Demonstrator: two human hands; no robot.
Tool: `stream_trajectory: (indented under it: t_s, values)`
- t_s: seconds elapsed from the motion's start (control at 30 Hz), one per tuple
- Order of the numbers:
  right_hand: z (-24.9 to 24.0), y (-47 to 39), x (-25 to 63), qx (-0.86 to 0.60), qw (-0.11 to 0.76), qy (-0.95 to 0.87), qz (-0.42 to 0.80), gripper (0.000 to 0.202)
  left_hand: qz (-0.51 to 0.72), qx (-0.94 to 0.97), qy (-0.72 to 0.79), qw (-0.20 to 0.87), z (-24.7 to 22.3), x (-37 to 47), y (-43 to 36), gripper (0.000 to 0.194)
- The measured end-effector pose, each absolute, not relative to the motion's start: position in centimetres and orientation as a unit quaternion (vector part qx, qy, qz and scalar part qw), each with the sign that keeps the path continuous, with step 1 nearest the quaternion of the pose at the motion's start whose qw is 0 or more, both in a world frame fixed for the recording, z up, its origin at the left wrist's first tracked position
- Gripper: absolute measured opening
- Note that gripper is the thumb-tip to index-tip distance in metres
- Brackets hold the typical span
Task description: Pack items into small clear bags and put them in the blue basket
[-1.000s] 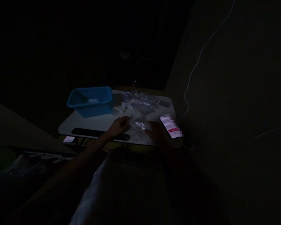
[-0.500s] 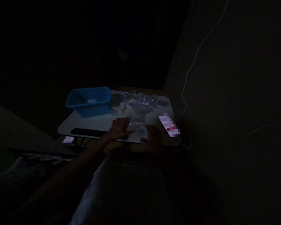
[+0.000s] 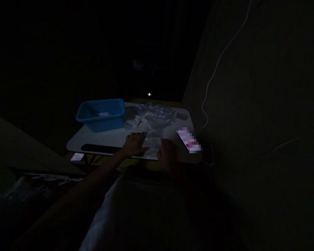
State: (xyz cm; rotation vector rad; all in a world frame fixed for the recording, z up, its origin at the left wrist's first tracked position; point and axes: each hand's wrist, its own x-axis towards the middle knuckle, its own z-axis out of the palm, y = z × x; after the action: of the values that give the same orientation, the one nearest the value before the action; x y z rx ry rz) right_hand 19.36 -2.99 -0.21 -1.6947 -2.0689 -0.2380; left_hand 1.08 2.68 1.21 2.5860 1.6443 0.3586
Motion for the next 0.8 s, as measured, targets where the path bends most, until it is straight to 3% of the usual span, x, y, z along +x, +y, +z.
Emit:
stream_trajectory:
  t_s: [0.23, 0.57, 0.8]
  values:
    - [-0.3, -3.6, 20.6, -0.558, 0.253, -0.786, -0.084, 0.05, 0.124, 0.84, 0.527, 0.021, 1.2, 1.1, 2.6, 0.078]
    - [-0.2, -4.5, 23.0, -0.464, 0.213, -0.853, -0.106, 0.027, 0.127, 0.841, 0.525, 0.026, 0.9, 1.0, 2.8, 0.077]
    - [-0.1, -4.7, 23.5, -0.437, 0.248, -0.86, -0.092, 0.024, 0.13, 0.843, 0.521, 0.028, 0.8, 1.0, 2.9, 0.077]
